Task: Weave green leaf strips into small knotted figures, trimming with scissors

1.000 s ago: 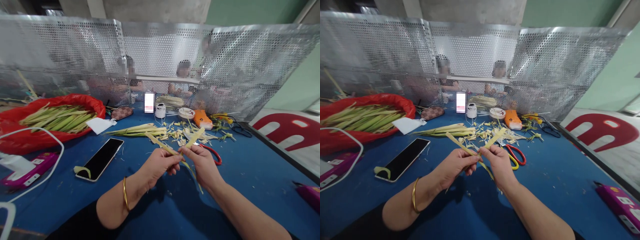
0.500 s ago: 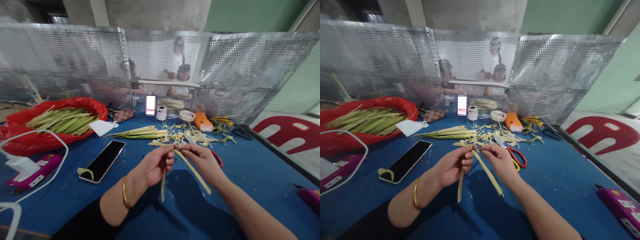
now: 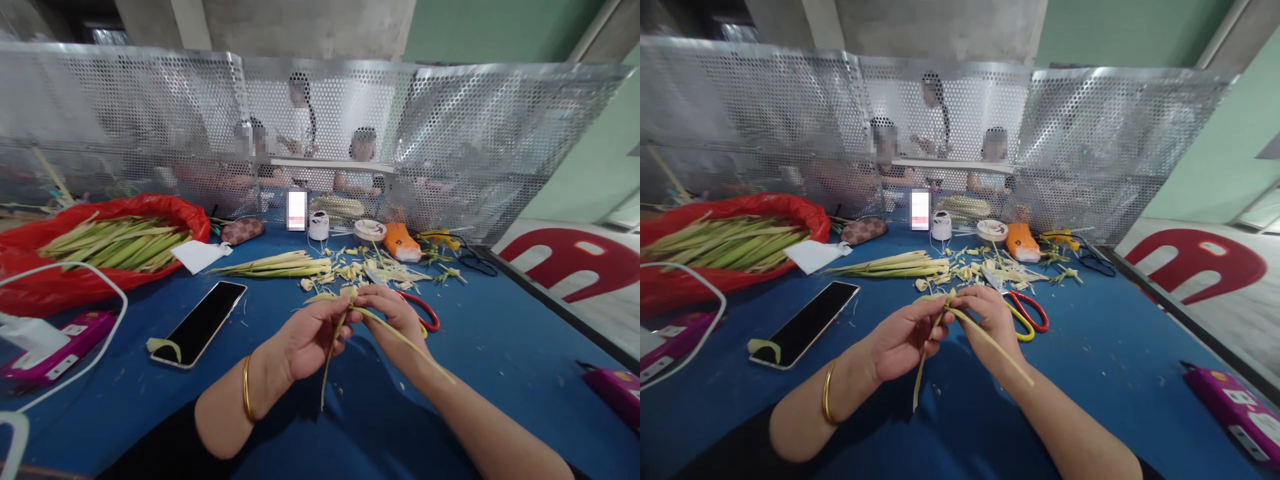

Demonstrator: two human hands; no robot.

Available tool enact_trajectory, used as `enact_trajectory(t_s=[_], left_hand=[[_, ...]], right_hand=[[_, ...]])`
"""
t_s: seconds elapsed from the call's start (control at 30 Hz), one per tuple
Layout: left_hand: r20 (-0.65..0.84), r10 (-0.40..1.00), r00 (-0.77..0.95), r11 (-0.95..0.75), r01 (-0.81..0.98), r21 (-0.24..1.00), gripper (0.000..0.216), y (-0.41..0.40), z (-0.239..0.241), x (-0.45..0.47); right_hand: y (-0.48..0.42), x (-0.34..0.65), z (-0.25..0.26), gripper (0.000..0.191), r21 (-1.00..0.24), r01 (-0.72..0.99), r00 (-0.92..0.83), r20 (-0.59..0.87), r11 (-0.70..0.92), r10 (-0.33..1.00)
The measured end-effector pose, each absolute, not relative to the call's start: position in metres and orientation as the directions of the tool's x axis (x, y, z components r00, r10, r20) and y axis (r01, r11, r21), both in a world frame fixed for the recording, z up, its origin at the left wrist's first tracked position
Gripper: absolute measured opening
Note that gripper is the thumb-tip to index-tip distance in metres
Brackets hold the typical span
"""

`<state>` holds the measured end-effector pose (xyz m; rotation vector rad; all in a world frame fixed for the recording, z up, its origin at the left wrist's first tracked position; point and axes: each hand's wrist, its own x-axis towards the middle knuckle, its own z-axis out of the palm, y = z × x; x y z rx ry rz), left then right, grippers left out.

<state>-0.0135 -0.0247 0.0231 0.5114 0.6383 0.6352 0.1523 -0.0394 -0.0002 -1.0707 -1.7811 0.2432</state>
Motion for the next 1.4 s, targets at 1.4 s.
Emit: enact_trajectory(t_s=[1.4], left_hand=[[-0.242,0.961,0.133,0.275,-0.363,0.89,0.016,-0.016,0.02,-0.014]], right_hand=[[-0.05,0.157,0.019,0.032,-0.964,0.261,-0.386,-0.064,0.043,0.92]])
